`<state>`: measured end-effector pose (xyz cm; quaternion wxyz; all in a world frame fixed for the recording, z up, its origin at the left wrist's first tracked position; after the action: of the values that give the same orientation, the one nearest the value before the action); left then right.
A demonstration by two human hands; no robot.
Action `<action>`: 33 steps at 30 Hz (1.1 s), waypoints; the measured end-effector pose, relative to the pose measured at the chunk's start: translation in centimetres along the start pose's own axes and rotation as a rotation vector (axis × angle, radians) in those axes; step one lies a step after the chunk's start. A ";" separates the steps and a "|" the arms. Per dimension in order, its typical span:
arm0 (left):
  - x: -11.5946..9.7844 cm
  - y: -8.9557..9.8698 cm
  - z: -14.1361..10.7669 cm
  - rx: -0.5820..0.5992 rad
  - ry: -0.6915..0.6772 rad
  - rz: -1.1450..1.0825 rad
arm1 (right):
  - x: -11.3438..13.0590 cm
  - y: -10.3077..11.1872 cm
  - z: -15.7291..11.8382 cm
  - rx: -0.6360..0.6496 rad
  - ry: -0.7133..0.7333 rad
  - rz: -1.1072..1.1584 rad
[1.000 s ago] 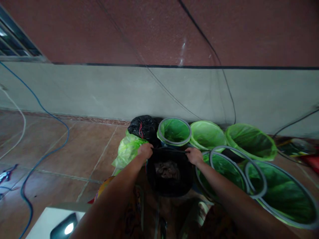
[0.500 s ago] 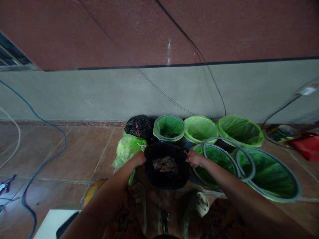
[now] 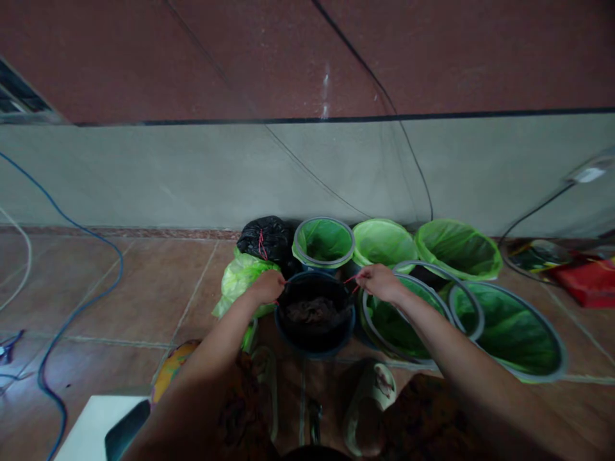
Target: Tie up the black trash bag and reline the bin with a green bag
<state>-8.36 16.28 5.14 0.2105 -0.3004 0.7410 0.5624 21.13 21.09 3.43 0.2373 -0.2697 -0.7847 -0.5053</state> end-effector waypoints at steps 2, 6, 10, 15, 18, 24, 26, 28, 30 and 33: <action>-1.4 0.8 0.1 -0.001 -0.092 -0.016 | 1.8 0.6 -0.8 -0.076 0.119 -0.016; -3.7 1.6 -0.3 -0.030 -0.196 -0.271 | 5.3 0.9 -2.4 -0.177 0.319 0.026; -5.9 0.7 -0.8 0.033 -0.251 -0.617 | 8.0 0.6 -3.6 -0.217 0.461 0.214; -7.3 -0.6 -1.2 0.046 -0.224 -1.012 | 10.2 -1.1 -4.2 -0.061 0.456 0.581; -6.7 -0.5 -0.8 -0.044 -0.151 -1.150 | 10.3 -2.3 -3.9 0.064 0.306 0.836; -5.6 0.2 0.0 -0.138 -0.091 -1.156 | 9.5 -4.1 -3.2 0.134 0.034 0.846; -6.2 -0.1 0.0 -0.116 -0.137 -1.140 | 10.1 -5.1 -3.6 0.199 0.071 0.713; -7.0 -0.6 -0.1 -0.080 -0.183 -1.119 | 11.1 -6.1 -4.1 0.250 0.196 0.589; -7.7 -1.1 -0.1 -0.038 -0.230 -1.102 | 11.6 -6.7 -4.1 0.233 0.301 0.461; -8.3 -1.3 0.1 -0.026 -0.295 -1.084 | 11.1 -6.2 -3.2 0.050 0.300 0.253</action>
<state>-1.41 17.83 9.55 0.5670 -0.5592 0.4363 0.4189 9.06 18.01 7.67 0.4197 -0.2820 -0.7128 -0.4862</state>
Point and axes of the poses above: each hand's wrist, its own z-axis towards the middle knuckle, its own y-axis out of the back of the hand, x = y × z, the point moved 6 cm from there along z, towards the middle knuckle, and after that the axes turned 5 degrees about -y, right-handed, at the moved point
